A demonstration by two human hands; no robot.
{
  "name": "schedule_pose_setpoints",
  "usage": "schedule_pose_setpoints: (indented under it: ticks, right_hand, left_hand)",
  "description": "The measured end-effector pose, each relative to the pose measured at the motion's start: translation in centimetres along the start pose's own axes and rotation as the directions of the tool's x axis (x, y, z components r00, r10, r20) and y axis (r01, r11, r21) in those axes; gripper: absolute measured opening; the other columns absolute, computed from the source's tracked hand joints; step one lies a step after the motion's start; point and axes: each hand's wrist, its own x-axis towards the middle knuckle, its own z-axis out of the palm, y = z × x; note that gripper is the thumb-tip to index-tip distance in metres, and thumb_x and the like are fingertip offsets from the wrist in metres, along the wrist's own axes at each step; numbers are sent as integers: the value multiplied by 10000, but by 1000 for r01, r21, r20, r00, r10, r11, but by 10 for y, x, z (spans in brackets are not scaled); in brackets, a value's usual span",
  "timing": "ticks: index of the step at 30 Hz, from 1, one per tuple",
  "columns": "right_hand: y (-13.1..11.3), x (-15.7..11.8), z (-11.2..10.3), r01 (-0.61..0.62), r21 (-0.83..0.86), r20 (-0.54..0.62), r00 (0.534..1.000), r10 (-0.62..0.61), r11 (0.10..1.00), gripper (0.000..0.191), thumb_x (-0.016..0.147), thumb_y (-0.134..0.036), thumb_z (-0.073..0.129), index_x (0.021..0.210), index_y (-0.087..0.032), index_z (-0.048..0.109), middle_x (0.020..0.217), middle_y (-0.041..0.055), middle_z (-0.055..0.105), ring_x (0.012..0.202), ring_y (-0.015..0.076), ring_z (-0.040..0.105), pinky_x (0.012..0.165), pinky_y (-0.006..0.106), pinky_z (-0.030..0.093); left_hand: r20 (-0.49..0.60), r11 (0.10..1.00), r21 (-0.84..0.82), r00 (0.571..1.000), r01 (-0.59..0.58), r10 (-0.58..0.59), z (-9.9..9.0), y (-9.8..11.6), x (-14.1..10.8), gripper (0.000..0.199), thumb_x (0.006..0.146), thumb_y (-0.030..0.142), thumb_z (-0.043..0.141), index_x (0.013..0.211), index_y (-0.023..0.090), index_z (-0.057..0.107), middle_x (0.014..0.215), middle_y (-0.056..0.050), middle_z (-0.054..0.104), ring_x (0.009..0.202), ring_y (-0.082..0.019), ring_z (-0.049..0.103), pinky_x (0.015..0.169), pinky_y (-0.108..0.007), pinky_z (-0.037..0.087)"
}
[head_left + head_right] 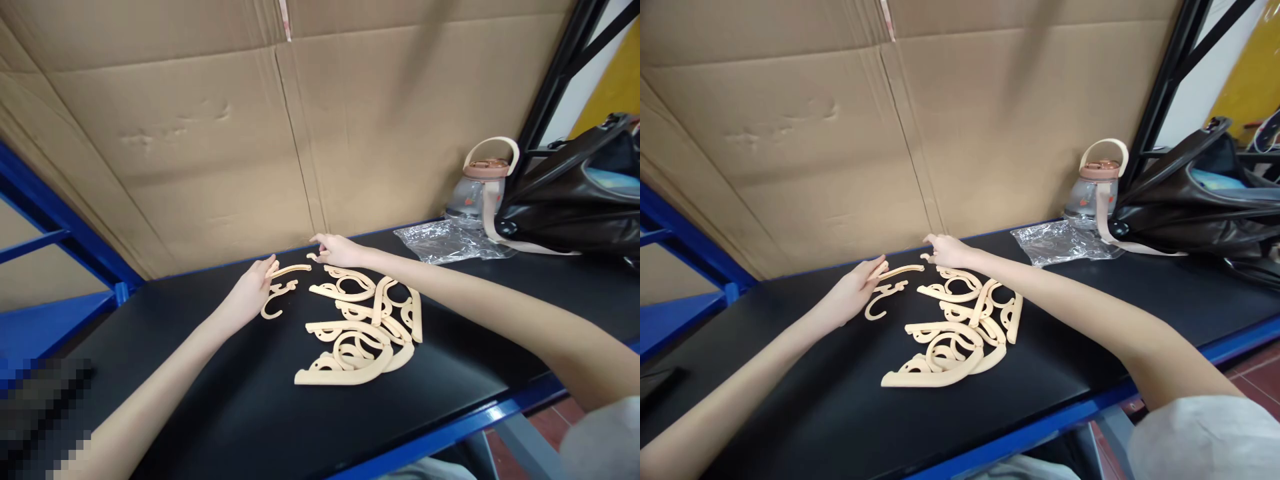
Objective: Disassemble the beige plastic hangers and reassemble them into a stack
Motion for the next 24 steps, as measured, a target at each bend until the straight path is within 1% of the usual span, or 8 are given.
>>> schedule_pose_setpoints:
  ticks: [3, 6, 10, 14, 16, 19, 22, 24]
  right_hand:
    - [5, -8, -5, 41, -50, -8, 999, -41, 998, 391, 855, -249, 585, 1224, -127, 537, 1180, 123, 593, 1085, 221, 548, 857, 285, 416]
    - [1, -30, -17, 67, -105, 26, 998, -65, 992, 260, 824, -339, 617, 966, -131, 680, 987, 121, 638, 937, 264, 596, 773, 335, 432]
    - [-6, -62, -24, 112, -136, 43, 993, -107, 984, 258, 849, -385, 580, 882, -162, 704, 915, 95, 632, 869, 254, 599, 738, 344, 426]
    - [1, -77, -12, -2, -125, -22, 1000, 0, 992, 146, 824, -248, 617, 846, -121, 683, 952, 133, 627, 926, 284, 586, 789, 380, 419]
    - [8, -78, -5, -31, -75, -37, 999, 28, 997, 105, 834, -191, 582, 810, -124, 660, 951, 132, 633, 911, 269, 597, 780, 372, 427]
    - [14, -76, -2, -84, 54, -62, 994, 87, 995, 105, 873, -213, 517, 863, -142, 594, 859, 92, 658, 780, 208, 629, 698, 326, 460]
    - [9, -76, -6, -93, 245, -83, 990, 117, 965, 122, 937, -243, 384, 1000, -171, 460, 741, 17, 656, 629, 137, 628, 594, 259, 480]
    - [2, -77, -10, -43, 476, -145, 981, 127, 878, 101, 948, -276, 358, 1011, -199, 377, 710, -16, 634, 585, 124, 622, 552, 244, 483]
  left_hand:
    - [70, 993, 29, 992, -112, 110, 6, -4, -3, 459, 846, 233, 340, 1246, 109, 527, 1154, -121, 607, 1108, -246, 542, 1000, -410, 401]
    - [100, 980, 37, 977, -195, 190, 7, -2, -6, 423, 869, 227, 346, 1239, 134, 530, 1193, -113, 577, 1137, -247, 498, 1021, -429, 374]
    - [97, 948, 81, 949, -308, 300, 6, 20, -15, 429, 925, 247, 335, 1329, 139, 429, 1314, -120, 487, 1218, -232, 424, 1045, -421, 337]
    - [186, 873, 140, 878, -468, 441, 15, 49, -23, 367, 941, 266, 390, 1287, 180, 481, 1275, -94, 554, 1199, -229, 472, 1011, -411, 357]
    - [230, 855, 191, 869, -482, 439, 21, 57, -27, 329, 951, 236, 375, 1230, 164, 534, 1149, -95, 622, 1084, -239, 549, 942, -420, 391]
    - [231, 857, 237, 883, -458, 408, 24, 62, -29, 319, 960, 212, 344, 1153, 131, 585, 994, -94, 632, 933, -238, 570, 846, -402, 424]
    - [150, 894, 147, 902, -424, 404, 19, 61, -29, 290, 958, 231, 356, 1077, 155, 609, 988, -78, 591, 936, -222, 548, 840, -370, 435]
    - [96, 924, 56, 924, -377, 371, 13, 59, -29, 234, 945, 267, 403, 1019, 173, 605, 1035, -71, 572, 946, -209, 552, 836, -350, 444]
